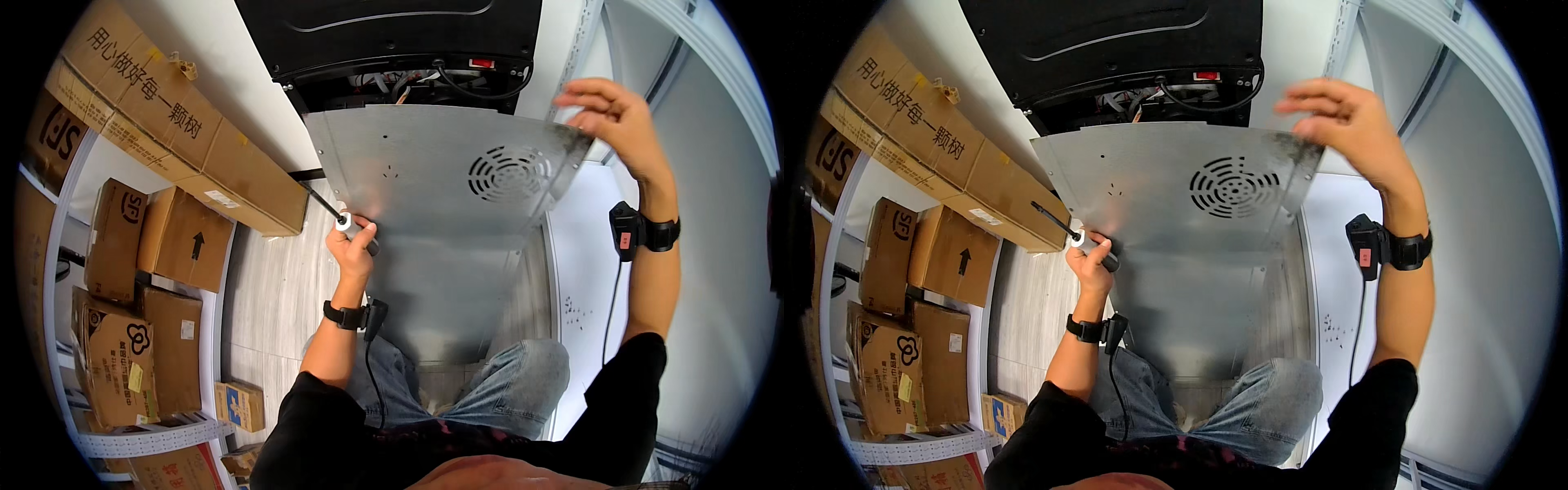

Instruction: The person uses a screwdriver to tighten screws on the back panel of a large appliance. They repeatedly pick up screws and secure them into place on the metal casing.

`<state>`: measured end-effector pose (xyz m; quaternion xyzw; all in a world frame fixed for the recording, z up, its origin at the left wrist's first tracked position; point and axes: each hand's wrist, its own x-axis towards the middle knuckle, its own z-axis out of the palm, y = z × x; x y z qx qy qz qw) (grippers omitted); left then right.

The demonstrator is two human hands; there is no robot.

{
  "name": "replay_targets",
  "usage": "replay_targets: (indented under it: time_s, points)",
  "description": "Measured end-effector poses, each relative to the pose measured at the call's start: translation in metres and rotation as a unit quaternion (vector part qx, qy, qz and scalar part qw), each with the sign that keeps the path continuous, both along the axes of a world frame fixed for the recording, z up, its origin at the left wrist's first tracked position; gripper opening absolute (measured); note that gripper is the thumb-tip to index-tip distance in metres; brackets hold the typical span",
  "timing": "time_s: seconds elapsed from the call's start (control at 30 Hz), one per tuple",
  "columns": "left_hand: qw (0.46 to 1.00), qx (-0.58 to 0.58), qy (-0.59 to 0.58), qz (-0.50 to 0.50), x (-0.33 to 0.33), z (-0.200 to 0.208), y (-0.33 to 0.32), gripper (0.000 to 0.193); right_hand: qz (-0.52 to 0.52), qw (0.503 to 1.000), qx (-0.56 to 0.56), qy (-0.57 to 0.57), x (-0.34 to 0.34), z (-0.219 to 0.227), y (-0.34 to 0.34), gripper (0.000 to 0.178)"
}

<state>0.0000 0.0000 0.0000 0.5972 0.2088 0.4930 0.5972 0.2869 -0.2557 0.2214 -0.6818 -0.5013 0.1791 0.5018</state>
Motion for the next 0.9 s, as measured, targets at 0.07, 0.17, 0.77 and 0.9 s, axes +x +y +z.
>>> replay_targets:
  time_s: [0.07,0.17,0.77,0.9]
  points:
    - [1.0,0.014,-0.018,-0.001,0.006,0.001,0.02,0.009,-0.081,0.973,0.209,0.053,0.008,-0.023,-0.008,0.055]
    - [0.999,0.027,0.005,0.02,-0.002,-0.006,0.015,0.009,-0.178,0.909,0.346,0.151,0.002,-0.11,-0.01,0.054]
    - [1.0,-0.015,0.019,0.012,0.006,-0.045,0.021,0.006,-0.348,0.833,0.338,0.266,-0.067,-0.2,0.05,0.037]
    - [1.0,-0.01,0.02,0.006,0.007,-0.044,0.024,0.006,-0.376,0.821,0.338,0.265,-0.072,-0.196,0.05,0.034]
